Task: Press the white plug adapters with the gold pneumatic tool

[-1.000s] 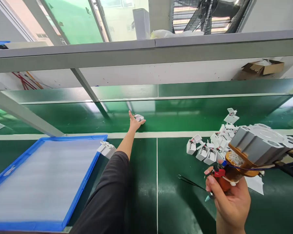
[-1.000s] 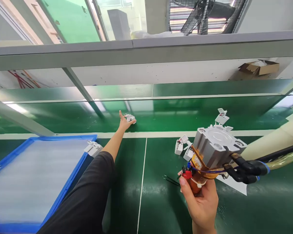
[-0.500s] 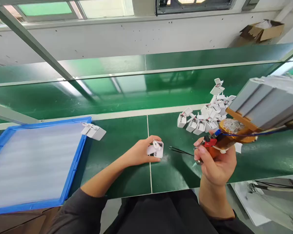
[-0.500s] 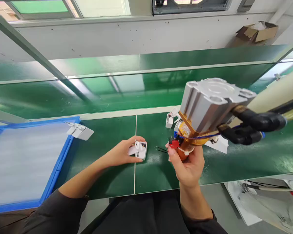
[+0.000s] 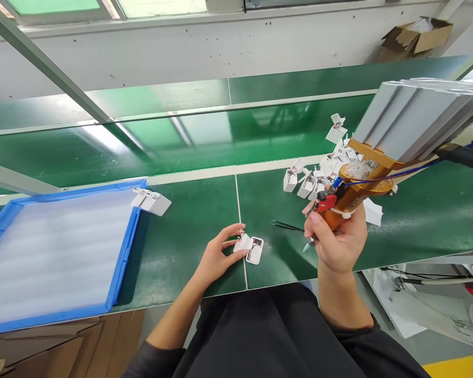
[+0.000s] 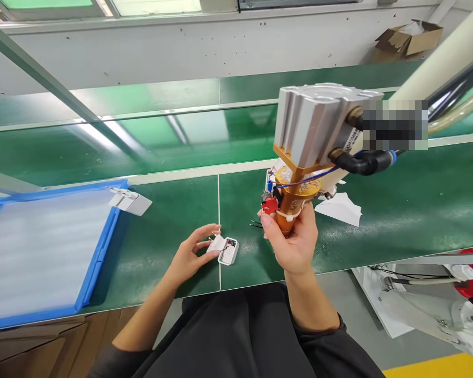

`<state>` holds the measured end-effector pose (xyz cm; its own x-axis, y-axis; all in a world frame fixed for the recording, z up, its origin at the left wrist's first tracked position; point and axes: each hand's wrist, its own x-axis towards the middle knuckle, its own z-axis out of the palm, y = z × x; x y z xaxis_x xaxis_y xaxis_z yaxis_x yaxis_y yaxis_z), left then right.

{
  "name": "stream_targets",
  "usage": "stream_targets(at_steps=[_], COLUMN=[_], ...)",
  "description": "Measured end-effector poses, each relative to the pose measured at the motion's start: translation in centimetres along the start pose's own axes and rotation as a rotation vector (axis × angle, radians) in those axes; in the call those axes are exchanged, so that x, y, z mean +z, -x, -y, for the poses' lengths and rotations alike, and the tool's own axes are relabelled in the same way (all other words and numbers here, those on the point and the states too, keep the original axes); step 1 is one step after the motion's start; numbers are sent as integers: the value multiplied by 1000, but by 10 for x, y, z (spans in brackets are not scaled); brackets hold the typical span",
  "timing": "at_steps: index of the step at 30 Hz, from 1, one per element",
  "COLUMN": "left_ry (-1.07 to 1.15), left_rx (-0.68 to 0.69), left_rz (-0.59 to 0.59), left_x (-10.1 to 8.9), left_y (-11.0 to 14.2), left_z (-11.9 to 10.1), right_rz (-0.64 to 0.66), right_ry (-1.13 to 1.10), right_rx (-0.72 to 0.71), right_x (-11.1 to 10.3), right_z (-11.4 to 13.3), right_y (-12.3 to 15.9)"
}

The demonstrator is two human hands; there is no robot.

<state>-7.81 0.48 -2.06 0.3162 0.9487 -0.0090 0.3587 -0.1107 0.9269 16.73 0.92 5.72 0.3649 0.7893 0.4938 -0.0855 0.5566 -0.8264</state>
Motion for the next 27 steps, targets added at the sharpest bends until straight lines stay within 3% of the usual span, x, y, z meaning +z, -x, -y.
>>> stream_targets(at_steps=[2,4,7,10,13,18,27], left_ry=[-141,-303,-464,-565,-506,-325,-473], left_rx=[94,183,246,221,235,278,453], left_rz=[-205,-294,-292,-294,-206,-93,-66], left_x=[8,20,43,67,78,65,39], left_y=[10,19,22,14,5,1,-5], left_z=[6,10,11,6,-5,-23,-44], right_rz=[15,33,64,75,82,51,71], right_ry=[-24,-47,-71,-92,-81,46,69], right_rx=[-2,-1,-7,-36,-72,-109,-55], right_x=[2,5,11,19,28,40,46], right_z=[1,2,2,2,3,5,4], right_y=[0,1,2,2,2,1,3])
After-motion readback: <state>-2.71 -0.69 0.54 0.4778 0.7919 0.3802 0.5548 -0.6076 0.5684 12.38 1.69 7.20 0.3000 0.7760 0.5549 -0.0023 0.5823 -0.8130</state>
